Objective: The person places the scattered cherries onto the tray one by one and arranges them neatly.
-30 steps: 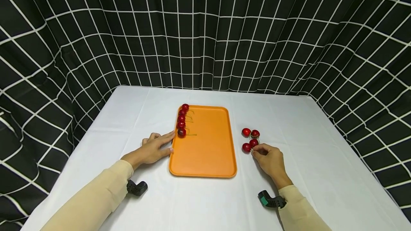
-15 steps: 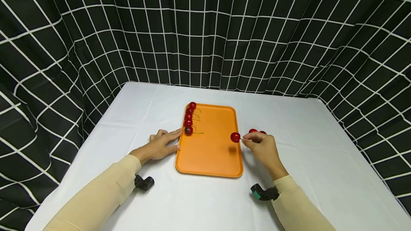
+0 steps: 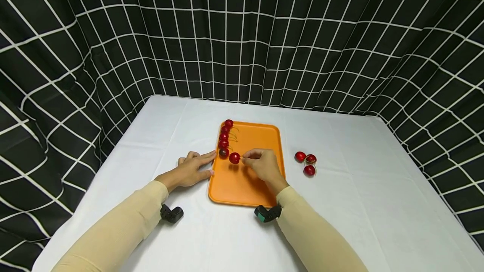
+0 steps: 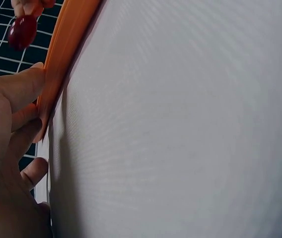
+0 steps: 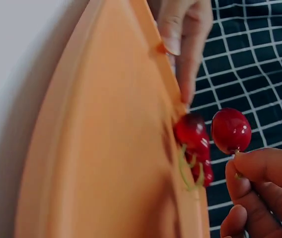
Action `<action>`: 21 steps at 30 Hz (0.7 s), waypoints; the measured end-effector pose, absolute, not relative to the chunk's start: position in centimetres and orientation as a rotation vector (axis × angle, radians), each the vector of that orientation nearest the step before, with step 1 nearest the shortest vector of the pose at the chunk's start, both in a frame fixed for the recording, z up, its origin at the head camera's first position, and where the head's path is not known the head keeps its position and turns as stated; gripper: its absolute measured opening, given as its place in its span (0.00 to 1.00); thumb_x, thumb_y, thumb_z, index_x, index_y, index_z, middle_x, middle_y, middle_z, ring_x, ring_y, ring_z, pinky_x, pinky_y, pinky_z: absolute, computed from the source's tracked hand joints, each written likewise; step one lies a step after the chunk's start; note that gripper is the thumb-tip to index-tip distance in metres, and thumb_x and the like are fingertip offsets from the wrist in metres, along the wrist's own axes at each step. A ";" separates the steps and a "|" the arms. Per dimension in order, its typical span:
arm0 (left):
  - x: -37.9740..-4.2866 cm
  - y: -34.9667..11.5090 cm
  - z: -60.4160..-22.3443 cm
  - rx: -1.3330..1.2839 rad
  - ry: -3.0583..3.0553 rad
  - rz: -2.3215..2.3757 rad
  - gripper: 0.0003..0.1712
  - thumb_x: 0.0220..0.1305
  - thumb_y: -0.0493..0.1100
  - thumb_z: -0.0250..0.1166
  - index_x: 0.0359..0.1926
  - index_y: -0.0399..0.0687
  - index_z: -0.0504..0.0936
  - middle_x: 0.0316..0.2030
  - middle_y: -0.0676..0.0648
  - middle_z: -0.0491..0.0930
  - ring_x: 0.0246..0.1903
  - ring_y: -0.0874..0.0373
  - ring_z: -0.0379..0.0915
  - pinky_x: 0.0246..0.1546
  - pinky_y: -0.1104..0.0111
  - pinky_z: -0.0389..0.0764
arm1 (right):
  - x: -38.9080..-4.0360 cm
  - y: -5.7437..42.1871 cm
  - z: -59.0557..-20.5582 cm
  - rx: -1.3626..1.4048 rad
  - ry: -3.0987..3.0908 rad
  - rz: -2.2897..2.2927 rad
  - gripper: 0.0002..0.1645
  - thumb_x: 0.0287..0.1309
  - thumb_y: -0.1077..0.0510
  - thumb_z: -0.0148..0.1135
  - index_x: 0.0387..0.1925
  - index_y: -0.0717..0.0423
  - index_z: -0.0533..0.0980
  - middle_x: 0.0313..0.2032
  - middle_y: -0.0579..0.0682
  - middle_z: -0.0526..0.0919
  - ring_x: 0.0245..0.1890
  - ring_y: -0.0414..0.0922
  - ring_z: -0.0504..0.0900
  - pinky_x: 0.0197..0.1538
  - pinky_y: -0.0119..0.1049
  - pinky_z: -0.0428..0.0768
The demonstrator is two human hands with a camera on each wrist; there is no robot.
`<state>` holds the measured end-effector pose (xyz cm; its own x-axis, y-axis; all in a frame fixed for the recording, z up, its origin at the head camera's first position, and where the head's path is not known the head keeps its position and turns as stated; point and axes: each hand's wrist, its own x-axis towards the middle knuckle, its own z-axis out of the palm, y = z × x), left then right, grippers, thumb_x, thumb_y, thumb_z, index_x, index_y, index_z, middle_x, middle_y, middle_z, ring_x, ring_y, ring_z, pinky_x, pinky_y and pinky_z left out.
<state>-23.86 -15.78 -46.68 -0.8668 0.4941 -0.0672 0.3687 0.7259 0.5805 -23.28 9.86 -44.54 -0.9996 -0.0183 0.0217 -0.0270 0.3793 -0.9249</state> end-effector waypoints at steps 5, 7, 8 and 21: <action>-23.9 -15.9 -46.7 0.696 2.710 0.859 0.37 0.68 0.55 0.60 0.73 0.53 0.59 0.72 0.55 0.54 0.58 0.49 0.52 0.50 0.50 0.49 | -23.7 8.1 -45.1 0.070 -2.663 1.682 0.01 0.52 0.63 0.72 0.29 0.56 0.85 0.28 0.44 0.85 0.29 0.45 0.76 0.28 0.34 0.73; -23.9 -15.8 -46.8 0.697 2.708 0.858 0.37 0.68 0.55 0.60 0.73 0.53 0.59 0.72 0.55 0.54 0.58 0.50 0.52 0.50 0.51 0.49 | -23.8 7.6 -45.4 0.087 -2.677 1.652 0.01 0.53 0.63 0.71 0.29 0.56 0.85 0.28 0.44 0.85 0.28 0.45 0.76 0.27 0.34 0.73; -23.8 -15.8 -46.7 0.696 2.705 0.862 0.37 0.68 0.55 0.60 0.73 0.53 0.59 0.72 0.55 0.54 0.58 0.50 0.52 0.50 0.51 0.49 | -23.8 7.4 -45.5 0.100 -2.682 1.631 0.01 0.52 0.63 0.72 0.29 0.57 0.86 0.27 0.44 0.85 0.29 0.45 0.77 0.29 0.35 0.74; -23.7 -15.7 -46.6 0.693 2.704 0.884 0.37 0.67 0.54 0.61 0.73 0.54 0.60 0.72 0.55 0.54 0.58 0.50 0.52 0.49 0.52 0.49 | -24.1 5.5 -46.6 0.094 -2.706 1.400 0.02 0.50 0.59 0.73 0.26 0.54 0.86 0.24 0.40 0.83 0.31 0.44 0.76 0.37 0.38 0.74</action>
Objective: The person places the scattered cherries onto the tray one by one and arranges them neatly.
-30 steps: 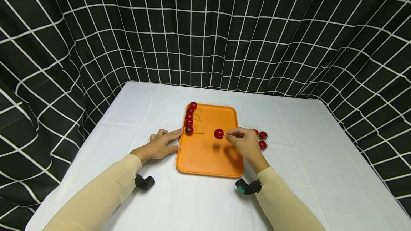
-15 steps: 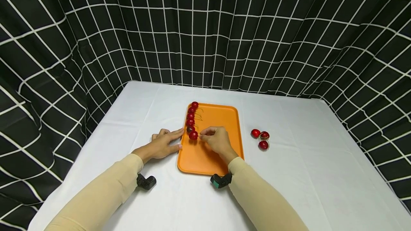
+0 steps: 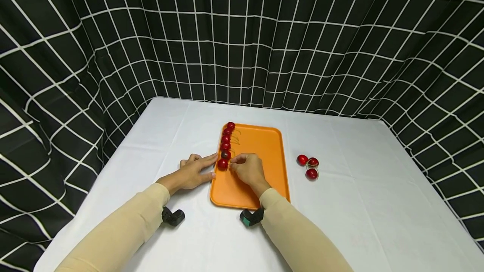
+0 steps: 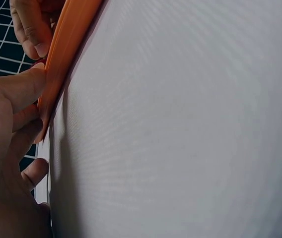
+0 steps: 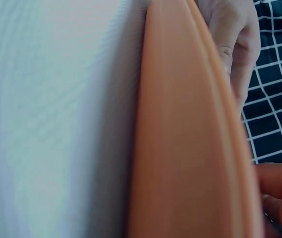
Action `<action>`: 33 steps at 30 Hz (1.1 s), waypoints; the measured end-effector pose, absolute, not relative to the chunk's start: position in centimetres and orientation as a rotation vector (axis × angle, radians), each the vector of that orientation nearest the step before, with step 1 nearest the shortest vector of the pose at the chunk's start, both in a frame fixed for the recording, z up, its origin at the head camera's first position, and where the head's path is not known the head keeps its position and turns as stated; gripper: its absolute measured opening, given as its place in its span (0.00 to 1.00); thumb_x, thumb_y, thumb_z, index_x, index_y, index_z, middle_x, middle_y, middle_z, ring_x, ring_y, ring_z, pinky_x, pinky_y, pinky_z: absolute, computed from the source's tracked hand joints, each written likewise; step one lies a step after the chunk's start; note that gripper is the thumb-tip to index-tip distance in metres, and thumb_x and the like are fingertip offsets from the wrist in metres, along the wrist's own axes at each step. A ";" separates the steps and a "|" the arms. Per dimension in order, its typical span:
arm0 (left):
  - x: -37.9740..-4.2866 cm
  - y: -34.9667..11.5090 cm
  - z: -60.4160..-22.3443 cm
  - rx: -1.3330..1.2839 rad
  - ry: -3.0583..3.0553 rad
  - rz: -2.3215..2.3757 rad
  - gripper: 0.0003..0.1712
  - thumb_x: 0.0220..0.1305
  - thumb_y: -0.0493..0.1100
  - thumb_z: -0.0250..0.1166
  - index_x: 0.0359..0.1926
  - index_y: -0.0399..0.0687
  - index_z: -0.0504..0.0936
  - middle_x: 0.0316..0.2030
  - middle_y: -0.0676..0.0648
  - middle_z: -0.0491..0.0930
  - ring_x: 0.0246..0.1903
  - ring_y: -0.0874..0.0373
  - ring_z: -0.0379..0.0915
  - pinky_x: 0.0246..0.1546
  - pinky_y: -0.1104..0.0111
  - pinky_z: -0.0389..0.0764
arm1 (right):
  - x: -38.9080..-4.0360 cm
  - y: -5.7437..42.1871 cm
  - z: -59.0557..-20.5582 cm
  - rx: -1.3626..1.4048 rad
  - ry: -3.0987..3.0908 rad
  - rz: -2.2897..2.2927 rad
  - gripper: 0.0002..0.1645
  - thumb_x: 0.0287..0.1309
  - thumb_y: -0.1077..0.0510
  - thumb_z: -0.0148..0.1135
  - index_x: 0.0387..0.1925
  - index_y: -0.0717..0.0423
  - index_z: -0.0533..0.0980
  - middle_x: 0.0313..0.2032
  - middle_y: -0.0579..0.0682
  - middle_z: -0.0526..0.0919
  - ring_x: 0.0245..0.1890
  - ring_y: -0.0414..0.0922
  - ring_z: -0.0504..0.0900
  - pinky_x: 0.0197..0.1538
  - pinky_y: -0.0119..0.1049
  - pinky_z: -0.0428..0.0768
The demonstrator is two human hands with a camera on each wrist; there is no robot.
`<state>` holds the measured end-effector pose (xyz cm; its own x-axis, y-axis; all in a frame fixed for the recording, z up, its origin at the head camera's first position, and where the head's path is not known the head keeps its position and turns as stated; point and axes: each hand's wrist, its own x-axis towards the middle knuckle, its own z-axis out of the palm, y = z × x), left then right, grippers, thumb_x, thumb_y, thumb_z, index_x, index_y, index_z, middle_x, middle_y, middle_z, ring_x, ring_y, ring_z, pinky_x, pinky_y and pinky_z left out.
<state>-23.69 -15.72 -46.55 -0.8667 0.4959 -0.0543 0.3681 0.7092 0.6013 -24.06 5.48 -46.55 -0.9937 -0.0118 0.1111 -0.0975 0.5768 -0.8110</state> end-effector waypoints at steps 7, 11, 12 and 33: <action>-23.7 -15.7 -46.7 0.703 2.713 0.892 0.37 0.67 0.54 0.61 0.73 0.53 0.61 0.72 0.54 0.55 0.57 0.50 0.52 0.48 0.52 0.49 | -24.1 5.3 -46.5 0.094 -2.734 1.384 0.02 0.50 0.60 0.73 0.26 0.53 0.86 0.25 0.40 0.83 0.32 0.44 0.75 0.39 0.38 0.73; -23.6 -15.6 -46.7 0.694 2.717 0.896 0.37 0.67 0.53 0.62 0.73 0.52 0.61 0.72 0.55 0.55 0.56 0.50 0.53 0.47 0.53 0.49 | -24.1 5.2 -46.6 0.102 -2.733 1.384 0.03 0.50 0.61 0.73 0.25 0.52 0.85 0.25 0.40 0.82 0.31 0.44 0.75 0.37 0.37 0.73; -23.6 -15.6 -46.8 0.693 2.718 0.895 0.37 0.67 0.53 0.62 0.73 0.52 0.61 0.72 0.55 0.55 0.56 0.50 0.53 0.47 0.53 0.49 | -24.1 5.2 -46.6 0.104 -2.735 1.382 0.02 0.50 0.61 0.73 0.26 0.52 0.85 0.25 0.40 0.82 0.31 0.44 0.75 0.37 0.37 0.73; -23.6 -15.6 -46.6 0.708 2.708 0.893 0.37 0.68 0.53 0.61 0.73 0.50 0.60 0.72 0.54 0.54 0.58 0.49 0.52 0.49 0.51 0.48 | -22.5 9.5 -44.9 0.058 -2.556 1.651 0.03 0.55 0.59 0.70 0.31 0.54 0.84 0.29 0.46 0.81 0.31 0.46 0.74 0.32 0.36 0.71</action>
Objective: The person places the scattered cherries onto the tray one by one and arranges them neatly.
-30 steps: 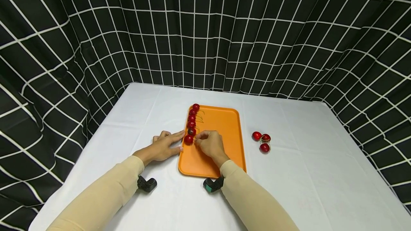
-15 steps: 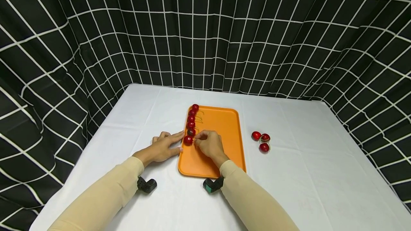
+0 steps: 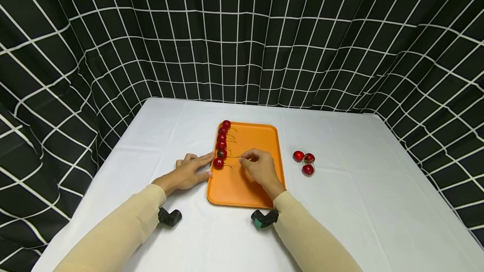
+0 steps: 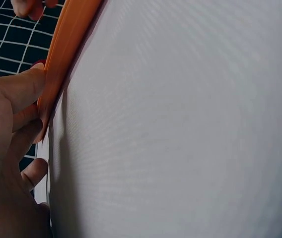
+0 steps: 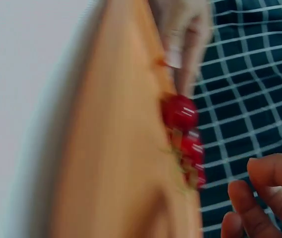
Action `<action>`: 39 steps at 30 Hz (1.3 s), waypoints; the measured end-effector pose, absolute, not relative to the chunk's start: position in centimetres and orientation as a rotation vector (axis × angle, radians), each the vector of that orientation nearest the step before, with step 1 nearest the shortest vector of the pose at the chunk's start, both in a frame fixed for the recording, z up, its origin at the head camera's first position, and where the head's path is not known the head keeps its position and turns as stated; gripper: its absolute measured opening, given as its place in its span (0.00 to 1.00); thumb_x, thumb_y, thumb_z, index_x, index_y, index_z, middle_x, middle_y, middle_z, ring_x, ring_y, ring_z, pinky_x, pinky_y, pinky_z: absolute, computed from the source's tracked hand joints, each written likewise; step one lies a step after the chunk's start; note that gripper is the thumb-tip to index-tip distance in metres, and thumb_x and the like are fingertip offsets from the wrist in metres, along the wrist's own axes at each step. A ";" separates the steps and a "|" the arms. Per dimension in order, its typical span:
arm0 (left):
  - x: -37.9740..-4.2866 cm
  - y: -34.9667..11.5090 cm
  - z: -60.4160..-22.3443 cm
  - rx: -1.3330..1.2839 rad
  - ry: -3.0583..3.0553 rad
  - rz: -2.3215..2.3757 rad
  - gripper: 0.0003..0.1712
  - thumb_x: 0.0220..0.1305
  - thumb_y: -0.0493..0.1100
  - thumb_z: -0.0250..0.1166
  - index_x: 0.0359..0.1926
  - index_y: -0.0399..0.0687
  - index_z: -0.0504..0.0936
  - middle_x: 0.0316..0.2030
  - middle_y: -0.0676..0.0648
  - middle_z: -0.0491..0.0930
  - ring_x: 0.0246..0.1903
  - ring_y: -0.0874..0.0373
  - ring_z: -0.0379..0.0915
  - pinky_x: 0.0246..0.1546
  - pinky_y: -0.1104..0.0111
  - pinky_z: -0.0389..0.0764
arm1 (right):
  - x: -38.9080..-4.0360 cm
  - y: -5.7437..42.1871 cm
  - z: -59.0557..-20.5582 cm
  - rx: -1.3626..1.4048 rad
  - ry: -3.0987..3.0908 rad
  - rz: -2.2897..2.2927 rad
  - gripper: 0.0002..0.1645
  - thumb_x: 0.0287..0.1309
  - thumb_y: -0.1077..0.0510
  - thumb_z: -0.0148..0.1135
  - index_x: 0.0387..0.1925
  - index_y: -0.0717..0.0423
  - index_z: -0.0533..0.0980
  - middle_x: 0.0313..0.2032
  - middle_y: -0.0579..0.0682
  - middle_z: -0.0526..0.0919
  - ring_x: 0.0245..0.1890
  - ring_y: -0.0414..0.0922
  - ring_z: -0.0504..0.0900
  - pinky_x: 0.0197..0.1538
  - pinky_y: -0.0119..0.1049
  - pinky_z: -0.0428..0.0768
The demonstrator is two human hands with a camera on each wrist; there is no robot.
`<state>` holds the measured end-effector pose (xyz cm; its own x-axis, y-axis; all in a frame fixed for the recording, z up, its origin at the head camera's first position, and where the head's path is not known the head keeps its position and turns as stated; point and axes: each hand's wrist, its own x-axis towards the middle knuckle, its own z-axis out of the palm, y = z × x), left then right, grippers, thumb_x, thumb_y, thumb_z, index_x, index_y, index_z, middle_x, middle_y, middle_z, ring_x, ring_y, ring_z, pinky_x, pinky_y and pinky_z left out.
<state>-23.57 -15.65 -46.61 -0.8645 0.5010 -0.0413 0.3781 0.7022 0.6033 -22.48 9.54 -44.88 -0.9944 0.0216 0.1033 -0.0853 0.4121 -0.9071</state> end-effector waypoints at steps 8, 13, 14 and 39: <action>-23.6 -16.0 -46.5 0.694 2.724 0.872 0.37 0.68 0.53 0.60 0.73 0.51 0.60 0.72 0.54 0.54 0.58 0.48 0.52 0.50 0.50 0.48 | -21.4 16.4 -41.2 0.027 -2.247 1.754 0.08 0.55 0.62 0.70 0.36 0.63 0.84 0.30 0.54 0.81 0.30 0.49 0.76 0.25 0.30 0.70; -23.6 -16.3 -46.7 0.704 2.712 0.895 0.37 0.68 0.54 0.60 0.73 0.50 0.60 0.73 0.52 0.54 0.58 0.48 0.52 0.50 0.49 0.47 | -21.4 21.7 -41.2 -0.178 -2.140 1.729 0.13 0.55 0.60 0.71 0.39 0.65 0.82 0.29 0.49 0.83 0.27 0.42 0.78 0.25 0.30 0.73; -23.6 -16.4 -46.7 0.705 2.707 0.903 0.37 0.68 0.54 0.60 0.73 0.50 0.60 0.73 0.52 0.53 0.57 0.48 0.51 0.50 0.49 0.47 | -21.4 22.6 -41.4 -0.223 -2.135 1.720 0.14 0.55 0.59 0.71 0.40 0.65 0.82 0.29 0.48 0.84 0.28 0.42 0.78 0.27 0.30 0.74; -23.4 -15.8 -47.3 0.749 2.722 0.935 0.37 0.68 0.54 0.60 0.72 0.47 0.61 0.72 0.49 0.55 0.57 0.46 0.52 0.49 0.47 0.47 | -22.1 28.2 -46.1 -0.568 -2.658 1.211 0.11 0.56 0.56 0.65 0.37 0.60 0.83 0.31 0.50 0.84 0.37 0.48 0.77 0.37 0.39 0.70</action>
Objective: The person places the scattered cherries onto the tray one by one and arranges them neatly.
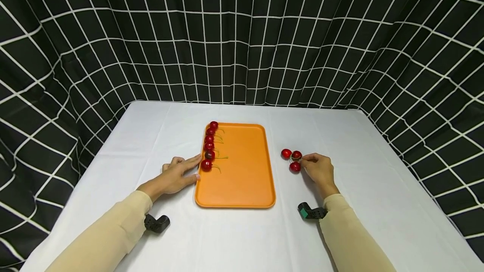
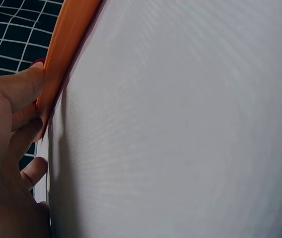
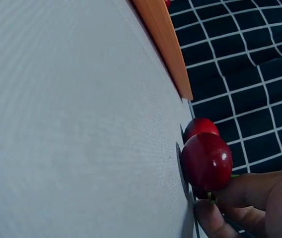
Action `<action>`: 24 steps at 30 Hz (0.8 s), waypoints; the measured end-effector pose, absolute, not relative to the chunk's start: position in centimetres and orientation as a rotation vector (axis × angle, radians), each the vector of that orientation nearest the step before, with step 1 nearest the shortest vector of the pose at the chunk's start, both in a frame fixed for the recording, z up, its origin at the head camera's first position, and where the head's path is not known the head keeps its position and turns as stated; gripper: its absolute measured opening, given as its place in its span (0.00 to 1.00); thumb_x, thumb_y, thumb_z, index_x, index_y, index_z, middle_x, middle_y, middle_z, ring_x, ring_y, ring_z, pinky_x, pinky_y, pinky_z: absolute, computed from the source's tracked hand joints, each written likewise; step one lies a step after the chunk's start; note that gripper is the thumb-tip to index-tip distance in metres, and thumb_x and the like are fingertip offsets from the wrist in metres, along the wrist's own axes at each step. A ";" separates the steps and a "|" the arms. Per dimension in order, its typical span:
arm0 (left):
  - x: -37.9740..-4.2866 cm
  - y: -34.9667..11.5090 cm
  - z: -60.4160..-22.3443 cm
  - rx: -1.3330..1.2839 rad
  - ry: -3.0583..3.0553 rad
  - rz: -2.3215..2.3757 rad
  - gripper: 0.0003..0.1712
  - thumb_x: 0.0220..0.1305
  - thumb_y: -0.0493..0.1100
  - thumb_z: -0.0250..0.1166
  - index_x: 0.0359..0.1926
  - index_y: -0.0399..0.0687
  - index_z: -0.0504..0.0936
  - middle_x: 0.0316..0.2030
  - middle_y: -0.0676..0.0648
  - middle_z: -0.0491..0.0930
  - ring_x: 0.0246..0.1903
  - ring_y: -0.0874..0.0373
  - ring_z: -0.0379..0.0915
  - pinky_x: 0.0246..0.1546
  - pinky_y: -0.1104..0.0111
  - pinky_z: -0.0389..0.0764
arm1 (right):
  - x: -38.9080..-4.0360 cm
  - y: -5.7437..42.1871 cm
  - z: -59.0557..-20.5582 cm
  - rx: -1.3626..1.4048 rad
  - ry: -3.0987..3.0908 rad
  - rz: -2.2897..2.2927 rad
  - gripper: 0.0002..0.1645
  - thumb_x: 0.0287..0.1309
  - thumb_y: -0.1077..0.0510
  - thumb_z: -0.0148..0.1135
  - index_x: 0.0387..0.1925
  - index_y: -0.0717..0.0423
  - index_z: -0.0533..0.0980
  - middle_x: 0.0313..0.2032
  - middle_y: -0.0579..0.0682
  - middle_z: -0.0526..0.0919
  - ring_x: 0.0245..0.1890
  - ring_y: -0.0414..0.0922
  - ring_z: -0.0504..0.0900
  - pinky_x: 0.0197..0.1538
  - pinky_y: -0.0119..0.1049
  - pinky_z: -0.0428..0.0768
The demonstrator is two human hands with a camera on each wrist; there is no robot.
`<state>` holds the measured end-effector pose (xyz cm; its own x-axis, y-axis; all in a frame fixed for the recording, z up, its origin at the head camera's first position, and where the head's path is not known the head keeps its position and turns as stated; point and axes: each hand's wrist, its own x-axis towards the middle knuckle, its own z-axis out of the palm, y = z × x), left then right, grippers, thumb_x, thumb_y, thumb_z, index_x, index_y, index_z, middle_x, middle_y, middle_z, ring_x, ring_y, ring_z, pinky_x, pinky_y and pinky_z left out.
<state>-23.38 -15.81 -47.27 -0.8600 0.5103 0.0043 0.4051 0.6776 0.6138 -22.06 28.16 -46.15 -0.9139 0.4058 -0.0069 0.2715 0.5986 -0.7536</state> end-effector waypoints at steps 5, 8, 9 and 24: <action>-23.2 -16.0 -47.2 0.737 2.718 0.945 0.37 0.68 0.53 0.61 0.72 0.47 0.61 0.72 0.49 0.56 0.58 0.46 0.52 0.50 0.47 0.46 | -22.3 27.8 -46.2 -0.565 -2.670 1.221 0.10 0.55 0.57 0.65 0.36 0.61 0.82 0.31 0.51 0.83 0.39 0.51 0.76 0.39 0.41 0.69; -23.1 -16.0 -47.3 0.728 2.720 0.948 0.37 0.68 0.53 0.61 0.72 0.48 0.61 0.72 0.50 0.56 0.58 0.47 0.52 0.50 0.47 0.47 | -22.4 27.7 -46.3 -0.588 -2.656 1.217 0.10 0.55 0.58 0.65 0.36 0.61 0.82 0.32 0.52 0.83 0.39 0.51 0.75 0.39 0.42 0.70; -23.1 -15.9 -47.3 0.726 2.718 0.951 0.37 0.68 0.53 0.61 0.72 0.48 0.61 0.72 0.50 0.56 0.58 0.47 0.52 0.50 0.47 0.47 | -22.4 27.8 -46.3 -0.598 -2.646 1.214 0.10 0.55 0.59 0.65 0.36 0.61 0.83 0.32 0.52 0.83 0.39 0.51 0.75 0.39 0.42 0.70; -23.4 -15.7 -47.1 0.703 2.714 0.938 0.36 0.67 0.53 0.61 0.72 0.50 0.61 0.72 0.53 0.55 0.57 0.48 0.52 0.49 0.51 0.47 | -21.0 29.9 -44.5 -0.621 -2.279 1.489 0.15 0.57 0.57 0.67 0.42 0.64 0.82 0.28 0.39 0.83 0.32 0.37 0.76 0.34 0.27 0.72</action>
